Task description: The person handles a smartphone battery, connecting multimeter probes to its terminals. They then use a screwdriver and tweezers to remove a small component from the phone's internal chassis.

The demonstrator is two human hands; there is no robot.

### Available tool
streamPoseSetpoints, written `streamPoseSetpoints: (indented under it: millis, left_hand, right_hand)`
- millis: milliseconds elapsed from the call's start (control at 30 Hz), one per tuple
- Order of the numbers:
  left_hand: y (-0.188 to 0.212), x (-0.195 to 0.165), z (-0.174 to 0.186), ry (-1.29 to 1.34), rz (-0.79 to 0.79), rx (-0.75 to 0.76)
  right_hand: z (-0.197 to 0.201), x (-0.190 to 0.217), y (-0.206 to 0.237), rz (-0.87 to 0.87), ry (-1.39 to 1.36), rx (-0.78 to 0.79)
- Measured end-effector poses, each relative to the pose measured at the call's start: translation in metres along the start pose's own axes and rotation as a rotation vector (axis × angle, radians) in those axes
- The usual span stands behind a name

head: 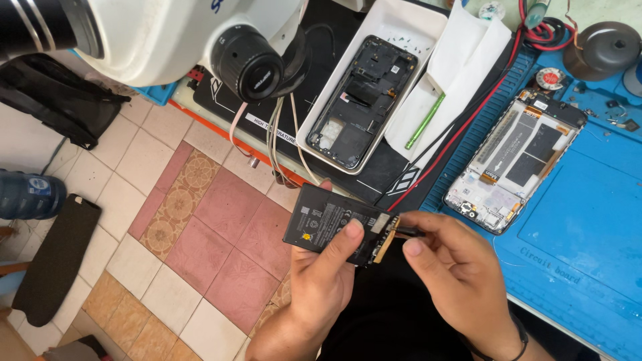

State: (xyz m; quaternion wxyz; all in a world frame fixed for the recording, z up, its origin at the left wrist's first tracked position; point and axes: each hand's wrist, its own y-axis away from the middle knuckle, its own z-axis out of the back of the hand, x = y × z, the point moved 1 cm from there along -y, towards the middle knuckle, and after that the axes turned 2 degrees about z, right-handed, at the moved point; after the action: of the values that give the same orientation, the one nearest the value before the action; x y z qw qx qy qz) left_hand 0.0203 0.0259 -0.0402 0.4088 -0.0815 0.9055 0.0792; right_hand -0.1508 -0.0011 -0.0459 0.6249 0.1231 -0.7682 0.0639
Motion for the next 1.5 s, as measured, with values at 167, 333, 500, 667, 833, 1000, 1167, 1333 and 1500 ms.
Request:
streamPoseSetpoints:
  millis: [167,333,500,667,833,1000,1167,1333,1500]
  left_hand:
    - [-0.005,-0.010,-0.004,0.012,-0.019,-0.052]
    - [-0.009,-0.032,0.012,0.013,-0.113,-0.146]
    - [-0.011,-0.047,0.030,0.007,-0.169,-0.198]
    - [-0.005,-0.052,0.039,-0.011,-0.188,-0.239]
    - [-0.005,-0.057,0.052,-0.018,-0.203,-0.268]
    - [-0.007,-0.054,0.061,-0.027,-0.178,-0.270]
    - [-0.008,-0.052,0.069,-0.027,-0.157,-0.283]
    - [-0.011,-0.056,0.075,0.005,-0.154,-0.312]
    - [-0.015,-0.067,0.077,-0.033,-0.244,-0.295]
  right_hand:
    - [0.003,-0.007,0.008,0.139,-0.005,-0.110]
    - [-0.001,-0.034,0.029,0.161,0.363,0.091]
    - [-0.059,-0.114,0.008,-0.147,0.389,0.646]
    - [-0.102,-0.143,-0.051,-0.014,0.583,0.628]
    - [-0.138,-0.128,-0.102,-0.232,0.339,0.459]
    - [-0.156,-0.115,-0.124,-0.083,-0.260,0.287]
    - [-0.164,-0.117,-0.127,-0.126,-0.250,0.177]
    - [-0.165,-0.131,-0.131,-0.345,0.019,0.160]
    - [-0.161,-0.136,-0.139,-0.146,-0.140,0.270]
